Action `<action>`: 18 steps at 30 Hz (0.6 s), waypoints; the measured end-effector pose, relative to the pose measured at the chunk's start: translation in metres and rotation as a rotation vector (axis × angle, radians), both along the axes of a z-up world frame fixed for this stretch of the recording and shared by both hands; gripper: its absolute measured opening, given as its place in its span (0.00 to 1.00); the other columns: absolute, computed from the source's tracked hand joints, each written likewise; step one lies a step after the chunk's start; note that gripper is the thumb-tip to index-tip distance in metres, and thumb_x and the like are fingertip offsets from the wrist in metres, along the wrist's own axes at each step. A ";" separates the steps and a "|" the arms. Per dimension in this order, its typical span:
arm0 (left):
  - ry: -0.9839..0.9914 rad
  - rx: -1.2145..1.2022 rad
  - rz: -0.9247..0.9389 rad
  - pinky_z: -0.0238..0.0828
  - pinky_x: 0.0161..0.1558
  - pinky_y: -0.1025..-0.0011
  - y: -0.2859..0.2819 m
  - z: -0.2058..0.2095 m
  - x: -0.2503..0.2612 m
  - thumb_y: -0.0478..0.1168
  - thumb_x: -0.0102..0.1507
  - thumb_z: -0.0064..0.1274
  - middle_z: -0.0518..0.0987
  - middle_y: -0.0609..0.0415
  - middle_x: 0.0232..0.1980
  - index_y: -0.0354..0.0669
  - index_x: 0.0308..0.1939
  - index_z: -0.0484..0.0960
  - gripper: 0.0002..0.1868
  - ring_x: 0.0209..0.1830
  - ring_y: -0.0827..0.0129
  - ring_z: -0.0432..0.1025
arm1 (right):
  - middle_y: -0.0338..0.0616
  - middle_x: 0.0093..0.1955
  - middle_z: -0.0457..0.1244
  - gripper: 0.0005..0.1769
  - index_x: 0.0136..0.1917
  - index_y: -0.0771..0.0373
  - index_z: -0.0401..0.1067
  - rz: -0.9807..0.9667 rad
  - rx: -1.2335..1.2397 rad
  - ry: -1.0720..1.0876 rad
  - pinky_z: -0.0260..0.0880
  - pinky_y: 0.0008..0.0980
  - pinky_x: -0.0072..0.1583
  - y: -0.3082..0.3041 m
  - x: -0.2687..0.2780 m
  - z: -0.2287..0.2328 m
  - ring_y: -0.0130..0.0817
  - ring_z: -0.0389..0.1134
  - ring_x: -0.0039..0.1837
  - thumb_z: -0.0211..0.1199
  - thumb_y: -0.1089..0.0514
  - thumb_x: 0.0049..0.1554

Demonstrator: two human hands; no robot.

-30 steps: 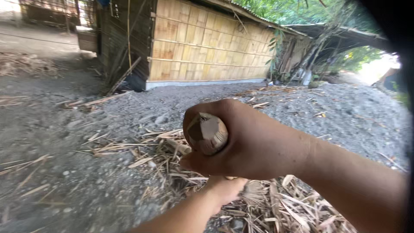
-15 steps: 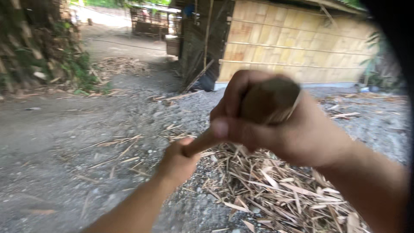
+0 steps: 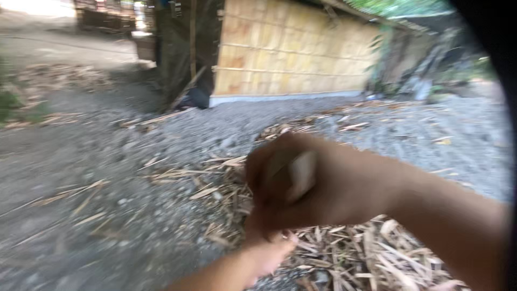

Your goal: The person uses a wooden mallet to repeatedly pound a pile of dried bamboo leaves and stalks on the dirt ground outdoors.

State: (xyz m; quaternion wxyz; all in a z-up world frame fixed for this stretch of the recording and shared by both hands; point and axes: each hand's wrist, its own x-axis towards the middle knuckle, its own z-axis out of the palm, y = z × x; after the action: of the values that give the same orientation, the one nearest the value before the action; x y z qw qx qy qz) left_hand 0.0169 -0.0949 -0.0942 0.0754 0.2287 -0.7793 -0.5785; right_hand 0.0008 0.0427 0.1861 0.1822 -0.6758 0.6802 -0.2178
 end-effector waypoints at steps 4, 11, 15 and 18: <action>0.066 0.191 -0.159 0.76 0.43 0.64 0.045 0.011 -0.048 0.51 0.65 0.54 0.85 0.55 0.44 0.48 0.50 0.83 0.15 0.41 0.65 0.79 | 0.37 0.47 0.74 0.23 0.54 0.54 0.78 -0.182 0.219 0.101 0.82 0.34 0.53 -0.025 0.014 -0.008 0.31 0.78 0.48 0.73 0.44 0.48; 0.101 0.297 -0.126 0.75 0.43 0.65 0.036 0.034 -0.041 0.50 0.64 0.58 0.83 0.54 0.45 0.49 0.51 0.80 0.16 0.39 0.66 0.76 | 0.38 0.41 0.73 0.20 0.47 0.56 0.76 -0.184 -0.007 0.147 0.80 0.32 0.48 -0.035 0.011 0.009 0.31 0.76 0.43 0.77 0.44 0.49; 0.114 0.191 -0.020 0.75 0.42 0.64 0.015 0.064 -0.013 0.47 0.62 0.60 0.83 0.57 0.42 0.48 0.45 0.84 0.12 0.37 0.72 0.76 | 0.40 0.35 0.68 0.15 0.37 0.60 0.71 0.026 -0.168 0.096 0.75 0.32 0.40 -0.044 0.006 0.021 0.30 0.71 0.37 0.74 0.52 0.53; 0.161 0.174 0.059 0.77 0.37 0.63 -0.007 0.086 0.005 0.45 0.62 0.58 0.82 0.55 0.40 0.49 0.46 0.83 0.11 0.33 0.70 0.76 | 0.40 0.33 0.66 0.15 0.35 0.58 0.69 0.201 -0.262 -0.048 0.69 0.28 0.33 -0.052 -0.002 0.040 0.27 0.68 0.32 0.71 0.56 0.58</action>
State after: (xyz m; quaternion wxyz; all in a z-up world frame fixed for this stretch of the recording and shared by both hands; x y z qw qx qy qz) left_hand 0.0218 -0.1022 -0.0085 0.1346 0.2099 -0.7105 -0.6581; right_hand -0.0012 -0.0090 0.2261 0.1295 -0.7531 0.5702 -0.3015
